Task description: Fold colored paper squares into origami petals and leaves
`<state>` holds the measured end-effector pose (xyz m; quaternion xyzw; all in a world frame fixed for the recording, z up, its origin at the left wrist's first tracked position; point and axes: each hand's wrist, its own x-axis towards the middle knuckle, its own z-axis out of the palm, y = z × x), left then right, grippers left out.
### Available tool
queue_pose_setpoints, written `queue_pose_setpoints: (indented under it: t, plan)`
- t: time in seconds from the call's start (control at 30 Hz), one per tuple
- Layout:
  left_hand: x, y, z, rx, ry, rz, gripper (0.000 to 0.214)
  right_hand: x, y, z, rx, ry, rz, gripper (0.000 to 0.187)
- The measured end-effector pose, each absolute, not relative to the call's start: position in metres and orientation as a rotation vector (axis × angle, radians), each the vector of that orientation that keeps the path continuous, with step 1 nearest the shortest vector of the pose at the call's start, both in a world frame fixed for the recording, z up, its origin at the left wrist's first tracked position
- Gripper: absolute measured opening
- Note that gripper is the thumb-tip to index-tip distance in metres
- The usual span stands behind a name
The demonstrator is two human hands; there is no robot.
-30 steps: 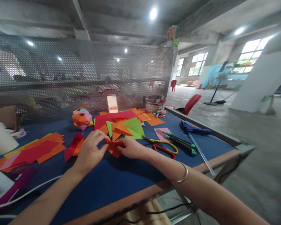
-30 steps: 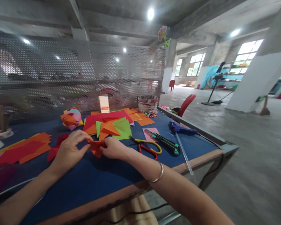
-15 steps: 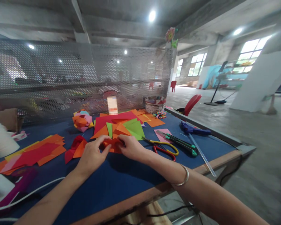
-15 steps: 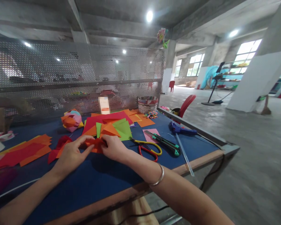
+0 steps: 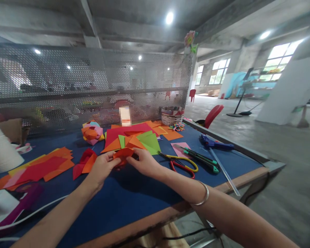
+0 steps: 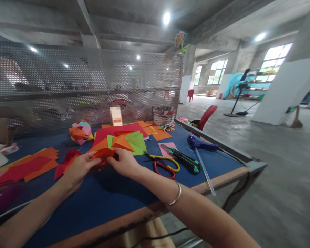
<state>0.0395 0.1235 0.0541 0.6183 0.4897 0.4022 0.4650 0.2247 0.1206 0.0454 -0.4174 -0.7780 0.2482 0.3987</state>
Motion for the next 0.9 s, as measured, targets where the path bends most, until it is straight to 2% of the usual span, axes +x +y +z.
queue_pose_setpoints:
  t: [0.3, 0.9]
  plan:
    - [0.0406, 0.1237, 0.0535, 1.490, 1.224, 0.746, 0.037, 0.2285, 0.1211, 0.0496, -1.173, -1.909, 0.573, 0.024]
    - [0.0382, 0.1217, 0.0547, 1.307, 1.205, 0.726, 0.038, 0.2335, 0.1259, 0.0478, -1.145, -1.908, 0.582, 0.025]
